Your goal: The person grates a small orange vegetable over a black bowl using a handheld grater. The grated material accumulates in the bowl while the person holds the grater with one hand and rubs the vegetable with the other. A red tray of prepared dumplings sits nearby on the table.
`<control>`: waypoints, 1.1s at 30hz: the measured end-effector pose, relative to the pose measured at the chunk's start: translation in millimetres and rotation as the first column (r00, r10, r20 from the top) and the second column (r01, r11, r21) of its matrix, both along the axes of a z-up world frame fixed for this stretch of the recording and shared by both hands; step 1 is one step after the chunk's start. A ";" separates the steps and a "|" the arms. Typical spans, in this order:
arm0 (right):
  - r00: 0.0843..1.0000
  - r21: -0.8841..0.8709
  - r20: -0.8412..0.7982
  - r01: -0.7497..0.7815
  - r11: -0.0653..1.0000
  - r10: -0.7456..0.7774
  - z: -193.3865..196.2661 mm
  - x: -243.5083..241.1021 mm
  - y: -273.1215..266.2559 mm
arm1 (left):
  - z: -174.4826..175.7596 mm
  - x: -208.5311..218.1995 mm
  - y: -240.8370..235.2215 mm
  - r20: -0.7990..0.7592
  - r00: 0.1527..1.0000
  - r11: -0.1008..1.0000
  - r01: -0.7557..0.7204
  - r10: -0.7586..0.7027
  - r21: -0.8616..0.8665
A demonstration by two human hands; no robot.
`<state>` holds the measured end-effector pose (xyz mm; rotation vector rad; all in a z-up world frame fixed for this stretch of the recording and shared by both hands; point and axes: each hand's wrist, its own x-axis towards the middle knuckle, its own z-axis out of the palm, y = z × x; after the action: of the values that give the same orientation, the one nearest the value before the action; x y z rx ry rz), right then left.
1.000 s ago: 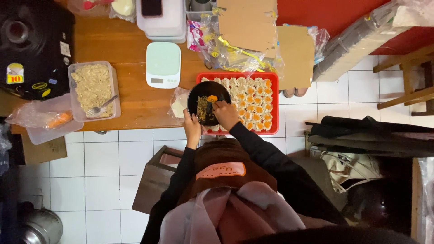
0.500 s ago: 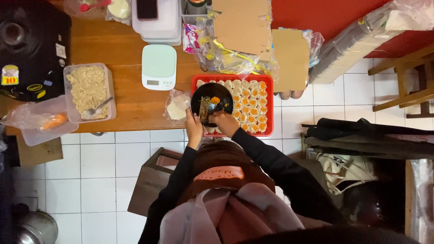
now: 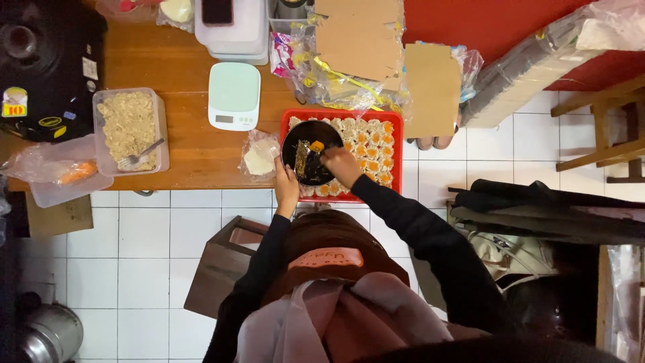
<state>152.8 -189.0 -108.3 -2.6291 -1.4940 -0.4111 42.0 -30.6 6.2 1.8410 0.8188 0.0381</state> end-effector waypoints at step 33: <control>0.754 0.207 -0.536 0.554 0.807 -0.380 -2.1 28.0 33.4 | -1.9 -31.2 26.9 0.048 0.954 0.955 -0.296 0.297 -0.020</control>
<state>180.8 -155.6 -110.4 -2.5203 -0.5254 -0.0393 10.7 -3.7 4.3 1.6839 1.0517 0.2688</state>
